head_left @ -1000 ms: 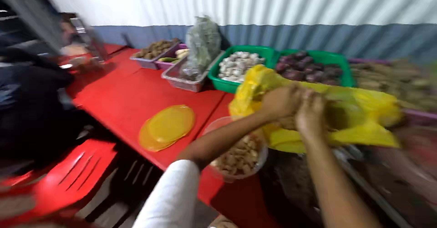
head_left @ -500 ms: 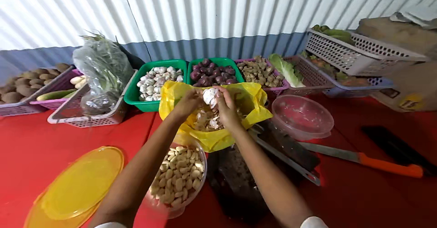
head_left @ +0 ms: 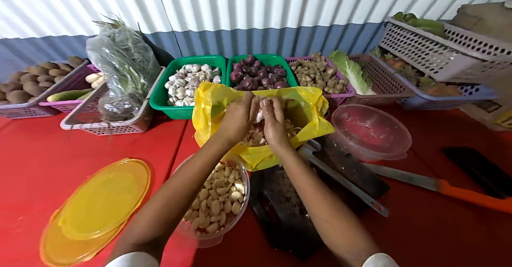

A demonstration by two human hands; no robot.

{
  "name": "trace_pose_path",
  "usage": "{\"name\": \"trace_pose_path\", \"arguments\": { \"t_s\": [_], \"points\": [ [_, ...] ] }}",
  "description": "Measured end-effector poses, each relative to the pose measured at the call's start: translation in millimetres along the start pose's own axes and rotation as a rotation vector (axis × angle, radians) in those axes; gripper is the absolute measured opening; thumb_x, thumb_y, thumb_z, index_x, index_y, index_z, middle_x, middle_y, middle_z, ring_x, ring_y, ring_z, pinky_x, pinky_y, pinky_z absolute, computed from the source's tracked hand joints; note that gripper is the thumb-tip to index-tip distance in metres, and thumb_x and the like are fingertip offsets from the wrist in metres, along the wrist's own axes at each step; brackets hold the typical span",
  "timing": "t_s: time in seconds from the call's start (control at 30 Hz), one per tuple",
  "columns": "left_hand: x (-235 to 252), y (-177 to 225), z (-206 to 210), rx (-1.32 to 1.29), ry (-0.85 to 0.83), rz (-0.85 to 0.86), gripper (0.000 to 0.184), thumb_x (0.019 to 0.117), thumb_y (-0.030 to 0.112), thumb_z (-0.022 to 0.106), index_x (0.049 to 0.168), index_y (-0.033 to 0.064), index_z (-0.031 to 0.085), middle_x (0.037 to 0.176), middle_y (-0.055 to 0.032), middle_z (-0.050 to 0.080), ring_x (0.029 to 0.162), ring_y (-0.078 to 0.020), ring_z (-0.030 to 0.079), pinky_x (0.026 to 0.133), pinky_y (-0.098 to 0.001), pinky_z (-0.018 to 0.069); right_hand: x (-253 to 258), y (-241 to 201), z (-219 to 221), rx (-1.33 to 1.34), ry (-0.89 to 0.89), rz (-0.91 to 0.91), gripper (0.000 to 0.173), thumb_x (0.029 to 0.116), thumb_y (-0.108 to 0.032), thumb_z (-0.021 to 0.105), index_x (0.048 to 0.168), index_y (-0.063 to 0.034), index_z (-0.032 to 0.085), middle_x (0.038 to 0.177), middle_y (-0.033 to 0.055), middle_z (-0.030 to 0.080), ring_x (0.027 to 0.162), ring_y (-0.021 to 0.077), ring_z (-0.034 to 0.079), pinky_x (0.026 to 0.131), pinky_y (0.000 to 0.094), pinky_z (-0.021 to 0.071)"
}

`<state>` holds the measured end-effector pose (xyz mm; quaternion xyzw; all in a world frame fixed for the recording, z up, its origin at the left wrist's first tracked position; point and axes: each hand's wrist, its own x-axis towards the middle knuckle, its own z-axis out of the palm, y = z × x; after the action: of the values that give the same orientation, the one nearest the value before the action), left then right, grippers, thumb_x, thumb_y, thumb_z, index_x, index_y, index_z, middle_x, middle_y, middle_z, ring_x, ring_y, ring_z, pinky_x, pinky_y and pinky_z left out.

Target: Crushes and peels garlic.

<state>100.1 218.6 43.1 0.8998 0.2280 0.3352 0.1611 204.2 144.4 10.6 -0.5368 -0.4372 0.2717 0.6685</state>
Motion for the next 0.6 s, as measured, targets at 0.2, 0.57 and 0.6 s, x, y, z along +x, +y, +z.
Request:
{"name": "trace_pose_path", "arguments": {
  "t_s": [0.2,0.57,0.6],
  "points": [
    [7,-20,-13,-0.147,0.063,-0.127,0.031,0.1103,0.017,0.041,0.105,-0.0071,0.061,0.081,-0.0146,0.061,0.069,-0.0226,0.061,0.068,-0.0416,0.0534,-4,-4,1,-0.013,-0.037,-0.08,0.034,0.1128,-0.033,0.032,0.135,-0.0095,0.044,0.079,0.005,0.059,0.054,0.0089,0.055,0.051,0.024,0.0496],
    [4,-18,-20,-0.371,-0.221,-0.304,0.031,0.1087,0.01,0.041,0.123,-0.0074,0.062,0.115,-0.0197,0.063,0.102,-0.0243,0.064,0.091,-0.0415,0.0536,4,-4,-5,0.132,0.095,0.167,0.046,0.1127,-0.042,0.024,0.137,-0.0097,0.046,0.099,0.0054,0.063,0.06,0.0085,0.053,0.056,0.0236,0.0471],
    [6,-12,-22,-0.512,-0.204,-0.408,0.036,0.111,0.019,0.038,0.128,-0.0042,0.06,0.115,-0.0164,0.065,0.1,-0.02,0.066,0.089,-0.0394,0.0558,4,-5,-6,0.135,0.096,0.175,0.047,0.1123,-0.044,0.026,0.137,-0.0089,0.046,0.101,0.0056,0.061,0.062,0.009,0.054,0.058,0.0246,0.0484]
  ]
}}
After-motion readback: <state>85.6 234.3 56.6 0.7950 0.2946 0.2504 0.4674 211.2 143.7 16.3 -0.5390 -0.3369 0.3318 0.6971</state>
